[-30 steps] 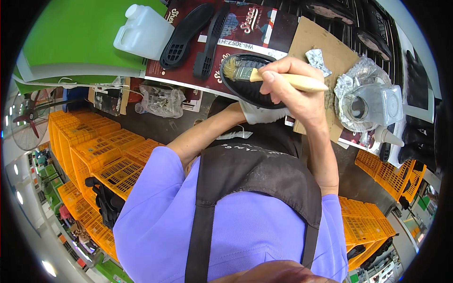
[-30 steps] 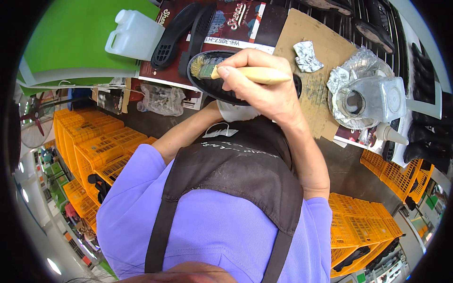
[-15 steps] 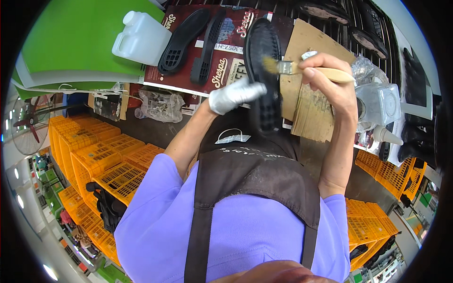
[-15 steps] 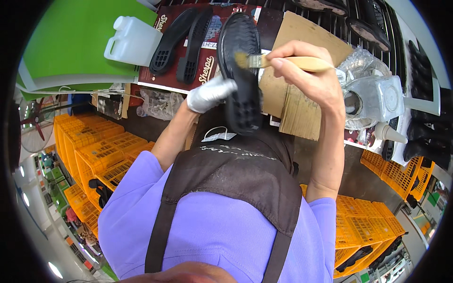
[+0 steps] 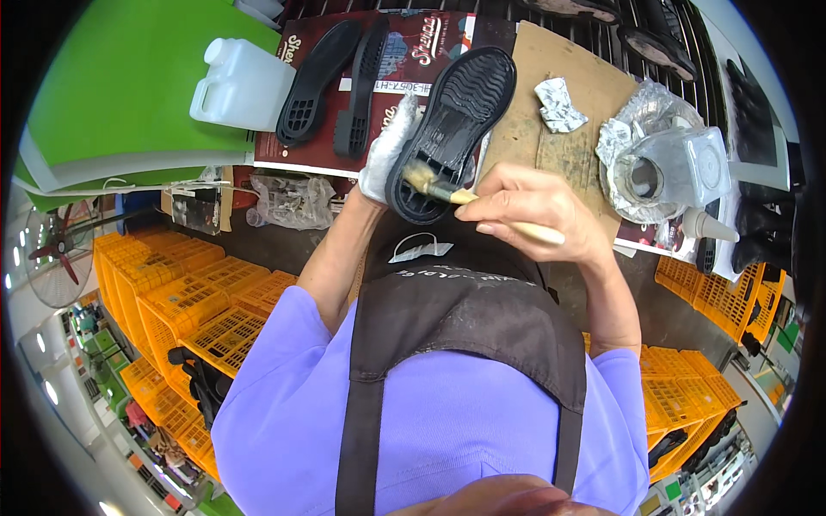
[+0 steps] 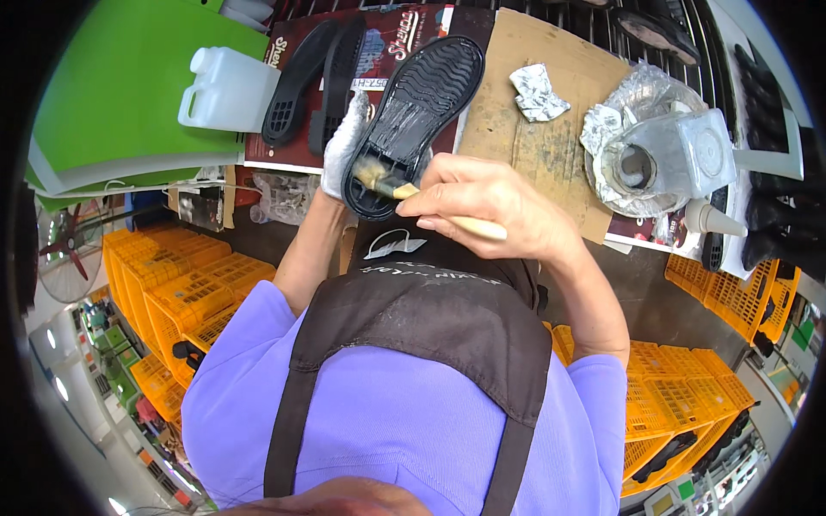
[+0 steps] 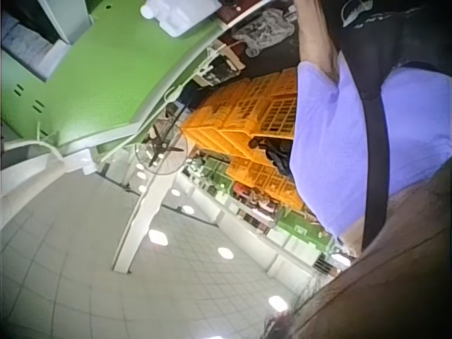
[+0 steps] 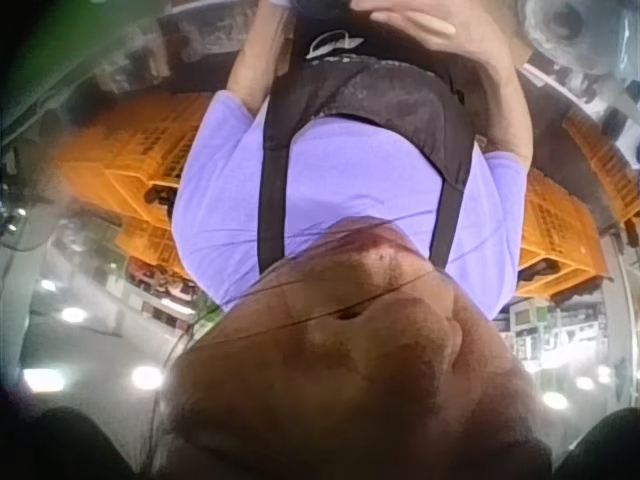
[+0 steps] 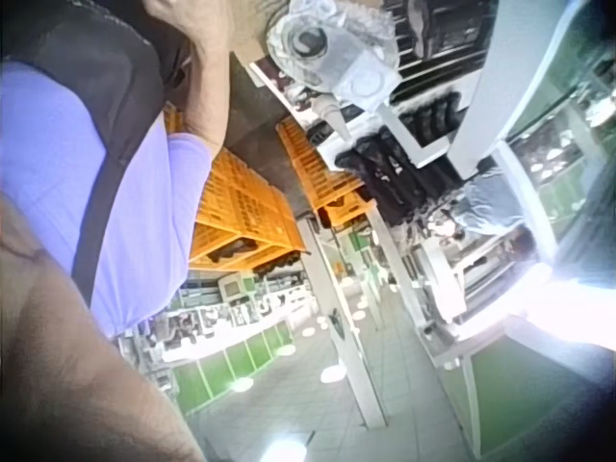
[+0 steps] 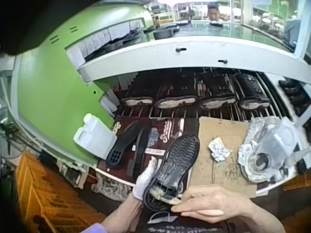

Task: The person applies a dark adhesive to the bottom of black shoe soles using a brush. They repeatedly dip the brush into a container and coat the textured surface of each sole before placing it on a green workbench. The process is repeated for multiple soles.

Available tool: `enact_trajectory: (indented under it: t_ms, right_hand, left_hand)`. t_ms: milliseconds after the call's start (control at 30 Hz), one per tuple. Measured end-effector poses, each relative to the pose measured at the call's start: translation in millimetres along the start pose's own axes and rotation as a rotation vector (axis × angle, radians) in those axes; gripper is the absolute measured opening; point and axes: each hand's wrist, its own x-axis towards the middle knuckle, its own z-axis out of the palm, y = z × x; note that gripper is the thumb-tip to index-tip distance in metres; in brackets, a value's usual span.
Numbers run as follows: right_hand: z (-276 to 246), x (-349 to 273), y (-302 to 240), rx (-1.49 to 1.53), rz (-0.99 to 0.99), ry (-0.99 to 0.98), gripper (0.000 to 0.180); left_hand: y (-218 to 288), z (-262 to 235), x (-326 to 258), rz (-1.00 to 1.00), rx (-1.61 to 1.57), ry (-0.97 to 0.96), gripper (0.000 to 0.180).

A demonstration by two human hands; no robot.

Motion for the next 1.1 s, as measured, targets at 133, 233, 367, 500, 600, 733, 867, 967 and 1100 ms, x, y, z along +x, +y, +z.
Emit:
enact_trajectory:
  t_ms: [133, 233, 367, 500, 600, 733, 867, 967, 1100]
  right_hand:
    - [-22.8, 1.1, 28.0, -0.019, -0.016, 0.081, 0.024]
    - [-38.5, -0.4, 43.4, -0.297, 0.079, 0.272, 0.020]
    - [-41.0, -8.4, 53.3, -0.499, 0.271, 0.398, 0.016]
    - [-14.8, -8.8, 36.2, -0.306, 0.230, 0.374, 0.015]
    - [-8.3, -5.3, 2.9, -0.112, 0.267, 0.095, 0.015]
    - [-20.1, -7.4, 14.9, 0.000, 0.345, 0.337, 0.015]
    - [-4.9, -7.3, 25.2, -0.220, 0.204, 0.404, 0.016]
    - [21.3, -9.0, -6.4, -0.150, 0.145, 0.273, 0.015]
    - [20.2, -7.4, -19.4, 0.158, 0.156, 0.075, 0.011]
  left_hand:
    - [-2.7, -16.1, -1.0, -0.102, -0.142, -0.198, 0.062]
    - [-5.3, -2.4, -10.3, -0.134, -0.131, -0.212, 0.059]
    - [-8.6, -3.3, -11.9, -0.155, -0.164, -0.064, 0.054]
    - [-9.5, -25.0, -1.9, -0.129, -0.003, -0.139, 0.050]
    - [-4.8, -21.5, -3.5, -0.087, 0.092, -0.146, 0.047]
    - [-7.0, -26.3, -4.2, -0.086, 0.041, -0.125, 0.048]
    - [-7.8, -10.4, -3.3, -0.054, 0.137, -0.075, 0.048]
    - [-8.2, -13.0, 2.2, 0.066, 0.269, 0.063, 0.050]
    - [-4.1, -8.5, -2.0, 0.046, 0.245, 0.013, 0.047]
